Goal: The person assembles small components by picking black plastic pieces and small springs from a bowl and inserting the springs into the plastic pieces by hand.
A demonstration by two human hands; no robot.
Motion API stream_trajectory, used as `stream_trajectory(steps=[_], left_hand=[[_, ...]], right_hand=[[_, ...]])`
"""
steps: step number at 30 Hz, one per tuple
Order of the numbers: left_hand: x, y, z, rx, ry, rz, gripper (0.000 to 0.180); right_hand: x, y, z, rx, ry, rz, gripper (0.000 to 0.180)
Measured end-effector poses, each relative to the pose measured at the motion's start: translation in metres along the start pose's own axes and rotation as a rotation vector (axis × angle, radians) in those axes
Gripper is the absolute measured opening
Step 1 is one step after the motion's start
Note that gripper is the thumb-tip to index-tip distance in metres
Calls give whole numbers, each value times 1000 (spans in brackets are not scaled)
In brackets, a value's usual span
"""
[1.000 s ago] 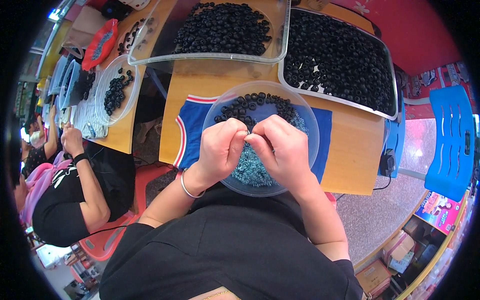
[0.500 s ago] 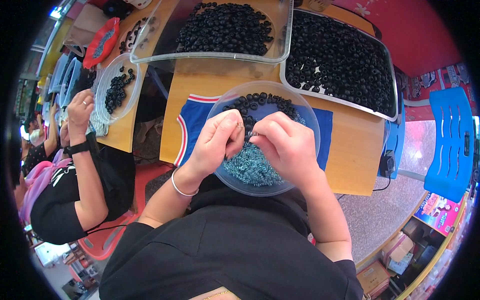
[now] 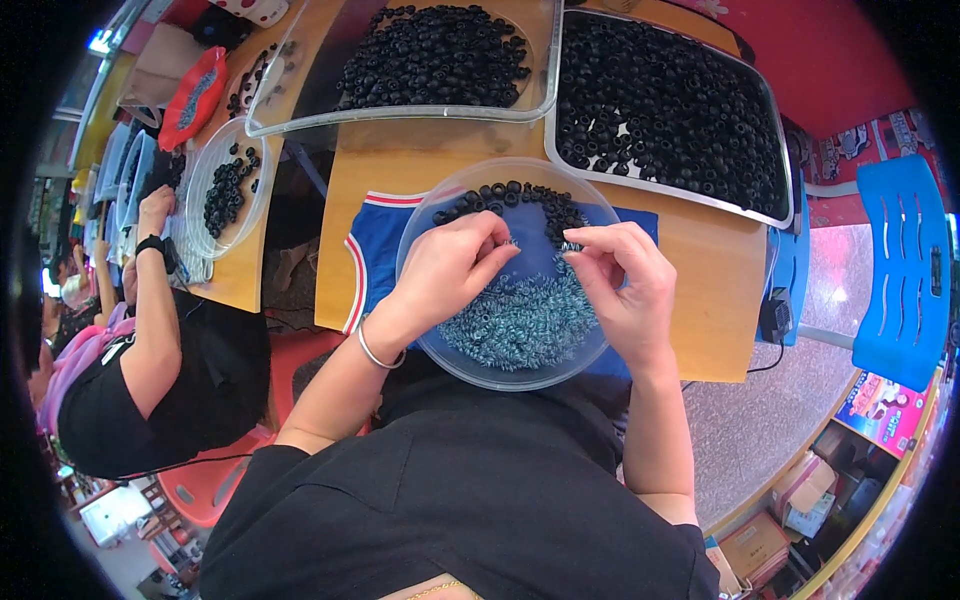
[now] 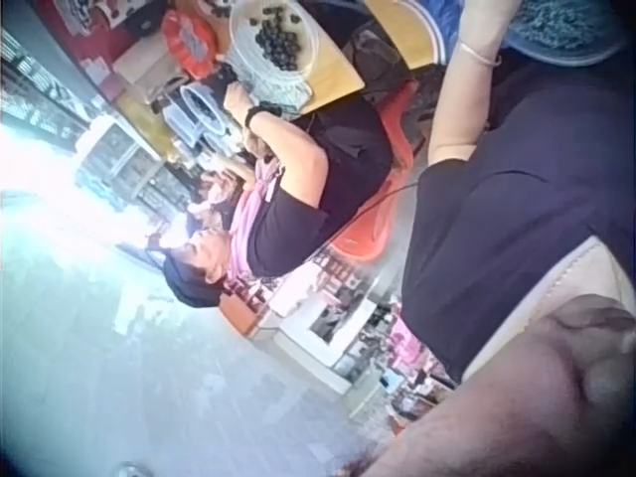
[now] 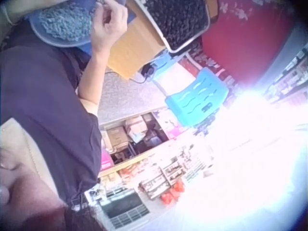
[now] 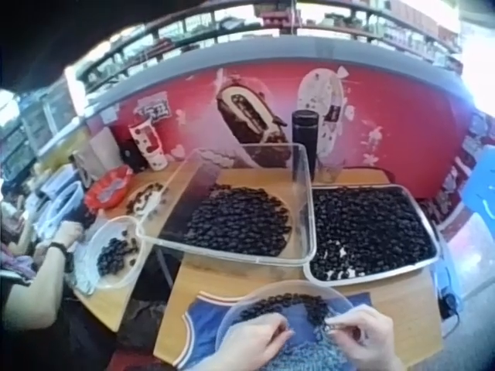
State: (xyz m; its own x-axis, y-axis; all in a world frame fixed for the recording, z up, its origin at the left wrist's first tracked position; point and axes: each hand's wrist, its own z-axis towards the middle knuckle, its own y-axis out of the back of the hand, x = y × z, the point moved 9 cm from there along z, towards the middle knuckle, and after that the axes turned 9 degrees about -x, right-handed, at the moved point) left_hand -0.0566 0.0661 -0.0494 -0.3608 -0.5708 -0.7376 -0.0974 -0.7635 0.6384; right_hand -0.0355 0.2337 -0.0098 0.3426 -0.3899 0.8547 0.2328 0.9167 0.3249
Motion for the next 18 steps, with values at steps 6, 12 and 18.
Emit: stream_trajectory(steps=[6,12,18], left_hand=[[-18,25,17,-229,-168,121,21],[-17,9,9,-30,-245,309,27],[-11,-5,6,-12,-209,422,26]], right_hand=[[-6,5,-2,4,-44,3,17],[-10,5,-3,7,-42,27,16],[-10,6,-3,15,-63,45,19]])
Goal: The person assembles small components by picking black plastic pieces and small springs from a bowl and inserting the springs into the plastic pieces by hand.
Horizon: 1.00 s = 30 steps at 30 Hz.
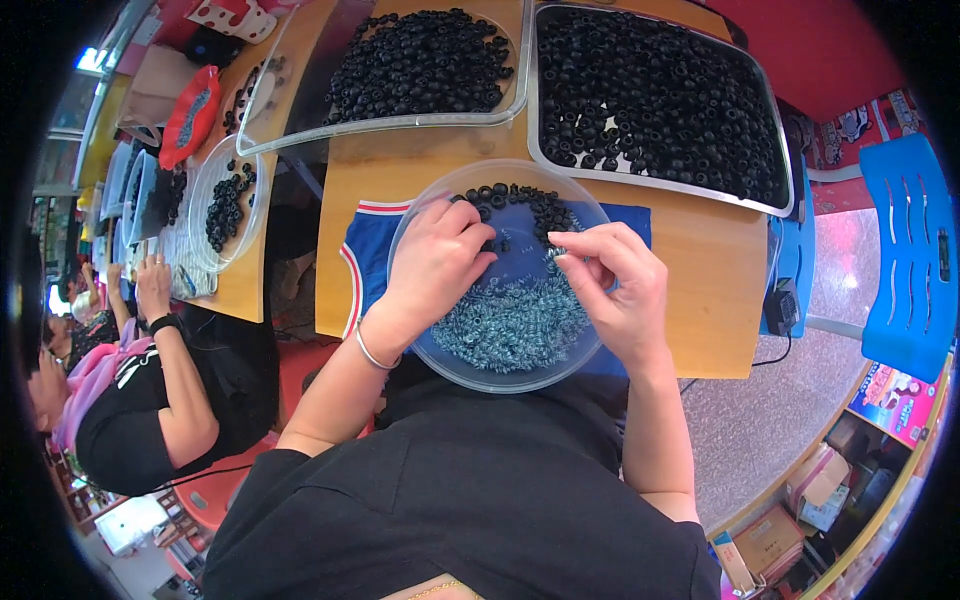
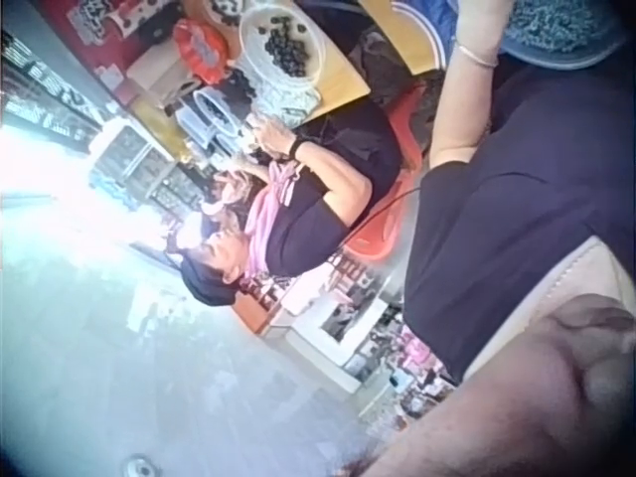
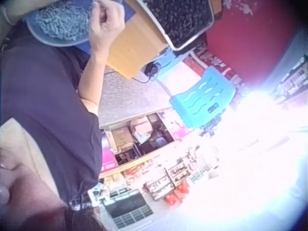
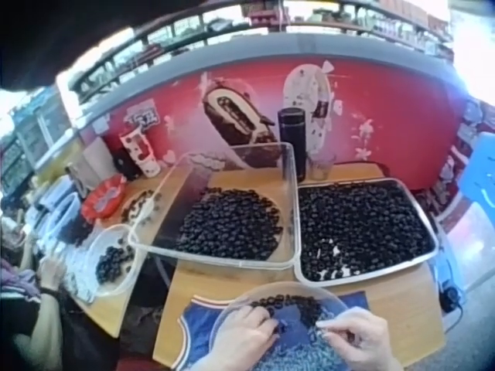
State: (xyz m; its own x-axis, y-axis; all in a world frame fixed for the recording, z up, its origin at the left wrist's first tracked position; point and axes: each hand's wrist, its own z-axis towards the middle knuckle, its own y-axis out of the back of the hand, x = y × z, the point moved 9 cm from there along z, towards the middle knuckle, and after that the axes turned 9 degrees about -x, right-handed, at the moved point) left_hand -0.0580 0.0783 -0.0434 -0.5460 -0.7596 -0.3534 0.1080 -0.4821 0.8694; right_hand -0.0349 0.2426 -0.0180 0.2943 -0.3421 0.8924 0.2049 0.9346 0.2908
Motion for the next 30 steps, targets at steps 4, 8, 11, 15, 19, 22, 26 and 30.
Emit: stream_trajectory(steps=[4,8,11,15,19,22,26,30], left_hand=[[-3,5,3,-38,-13,14,21],[9,9,-3,-57,85,-325,21],[22,-10,-18,26,625,-1441,19],[14,-20,-30,83,792,-1878,18],[13,-26,-35,51,763,-2005,16],[13,-27,-38,24,835,-1995,14],[15,-27,-39,-20,815,-1997,14],[23,-28,-41,-59,698,-1842,14]], right_hand=[[-1,-1,-1,2,-4,3,24],[-1,-5,-2,9,-31,9,24],[7,-13,-3,23,-11,-9,24],[25,-29,-3,55,76,-72,27],[38,-36,-1,38,146,-111,29],[43,-38,-1,20,194,-168,28],[53,-41,-3,13,283,-268,20],[64,-47,-3,15,397,-367,17]])
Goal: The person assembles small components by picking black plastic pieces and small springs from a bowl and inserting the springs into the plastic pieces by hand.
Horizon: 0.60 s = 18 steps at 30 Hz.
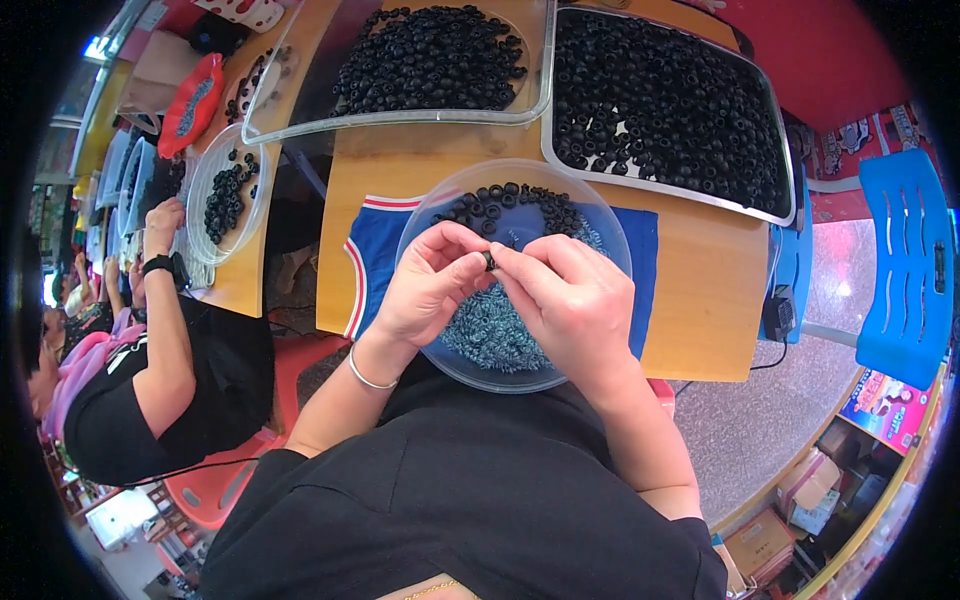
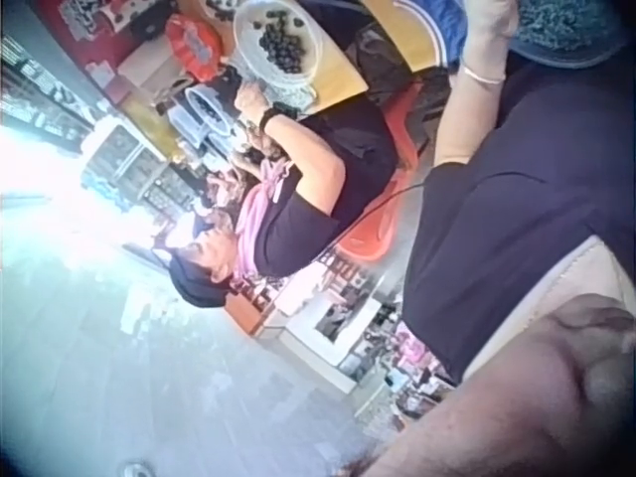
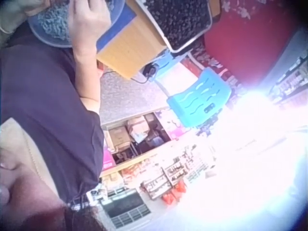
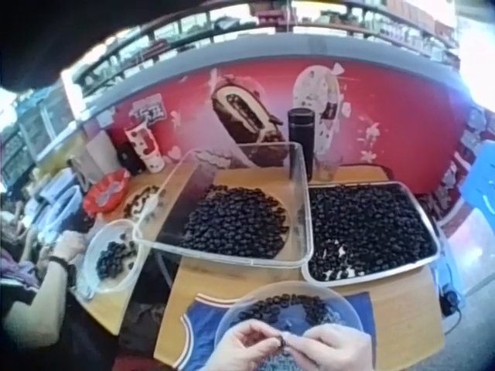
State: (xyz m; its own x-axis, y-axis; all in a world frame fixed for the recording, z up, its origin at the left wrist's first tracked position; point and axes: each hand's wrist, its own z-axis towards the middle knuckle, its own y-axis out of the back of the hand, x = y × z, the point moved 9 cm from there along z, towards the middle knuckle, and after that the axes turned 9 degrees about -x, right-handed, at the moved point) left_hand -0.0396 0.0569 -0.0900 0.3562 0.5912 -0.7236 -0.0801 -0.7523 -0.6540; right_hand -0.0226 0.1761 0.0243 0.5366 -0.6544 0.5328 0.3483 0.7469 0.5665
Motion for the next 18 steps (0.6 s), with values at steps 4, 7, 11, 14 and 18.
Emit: stream_trajectory(steps=[4,7,11,14,18], left_hand=[[-2,0,-2,-50,3,31,12],[-3,5,-3,-74,78,-106,9],[-7,20,-3,-169,129,-221,15],[-13,19,-4,-159,114,-217,15],[-14,12,-5,-105,104,-184,16]], right_hand=[[-5,-3,3,30,-81,32,14],[-27,-10,3,61,-269,86,11],[-41,-36,-10,187,-209,-90,12],[-36,-54,-18,358,-141,-219,15],[-39,-67,-25,440,-99,-294,14]])
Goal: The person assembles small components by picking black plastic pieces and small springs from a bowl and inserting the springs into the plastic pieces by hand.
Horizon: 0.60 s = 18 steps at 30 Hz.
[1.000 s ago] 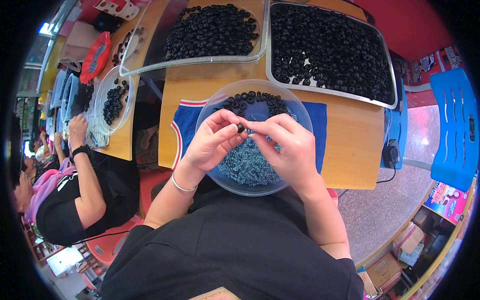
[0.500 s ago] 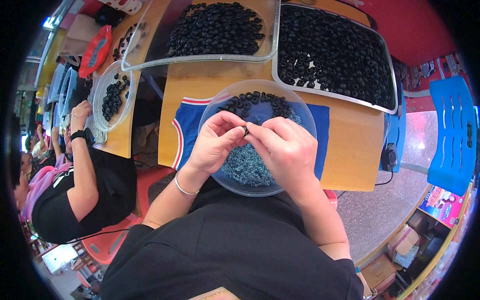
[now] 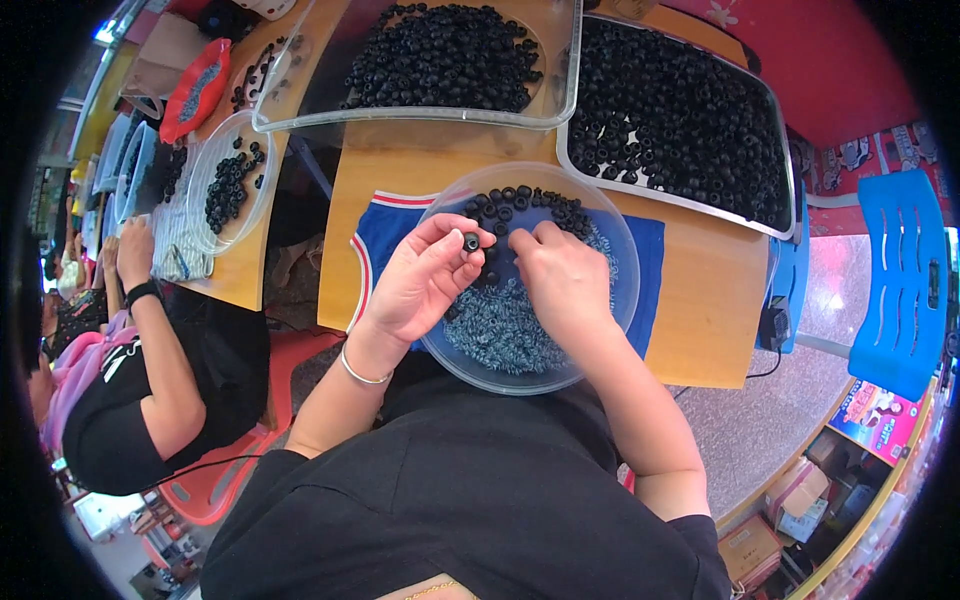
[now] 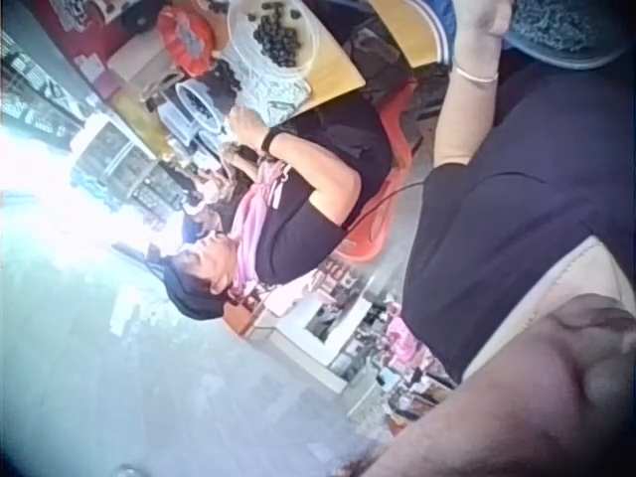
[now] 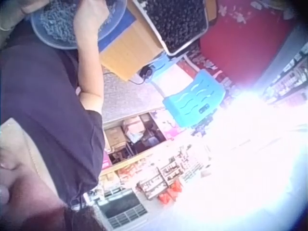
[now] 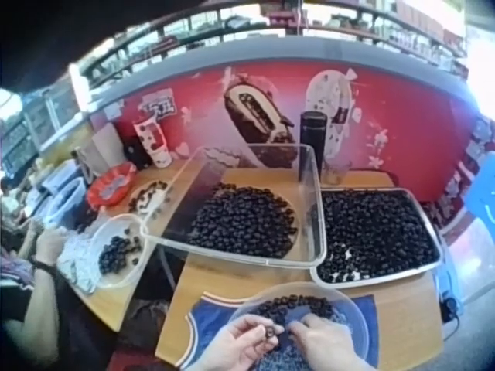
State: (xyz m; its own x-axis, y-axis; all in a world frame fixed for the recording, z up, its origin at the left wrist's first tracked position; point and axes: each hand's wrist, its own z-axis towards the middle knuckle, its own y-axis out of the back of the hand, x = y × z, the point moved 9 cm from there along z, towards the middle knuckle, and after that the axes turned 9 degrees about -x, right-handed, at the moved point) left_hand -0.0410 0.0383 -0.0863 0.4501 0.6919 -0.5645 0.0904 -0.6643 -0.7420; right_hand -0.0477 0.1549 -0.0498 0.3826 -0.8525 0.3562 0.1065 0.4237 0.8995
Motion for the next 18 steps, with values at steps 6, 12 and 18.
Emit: stream_trajectory(steps=[6,12,18], left_hand=[[6,-3,-2,21,61,-25,18],[14,-4,-2,40,101,-33,18],[25,-8,-3,46,137,-45,17]], right_hand=[[-8,7,-1,-45,-59,162,14],[-9,38,-5,-168,-270,787,15],[0,52,-8,-242,-176,813,16]])
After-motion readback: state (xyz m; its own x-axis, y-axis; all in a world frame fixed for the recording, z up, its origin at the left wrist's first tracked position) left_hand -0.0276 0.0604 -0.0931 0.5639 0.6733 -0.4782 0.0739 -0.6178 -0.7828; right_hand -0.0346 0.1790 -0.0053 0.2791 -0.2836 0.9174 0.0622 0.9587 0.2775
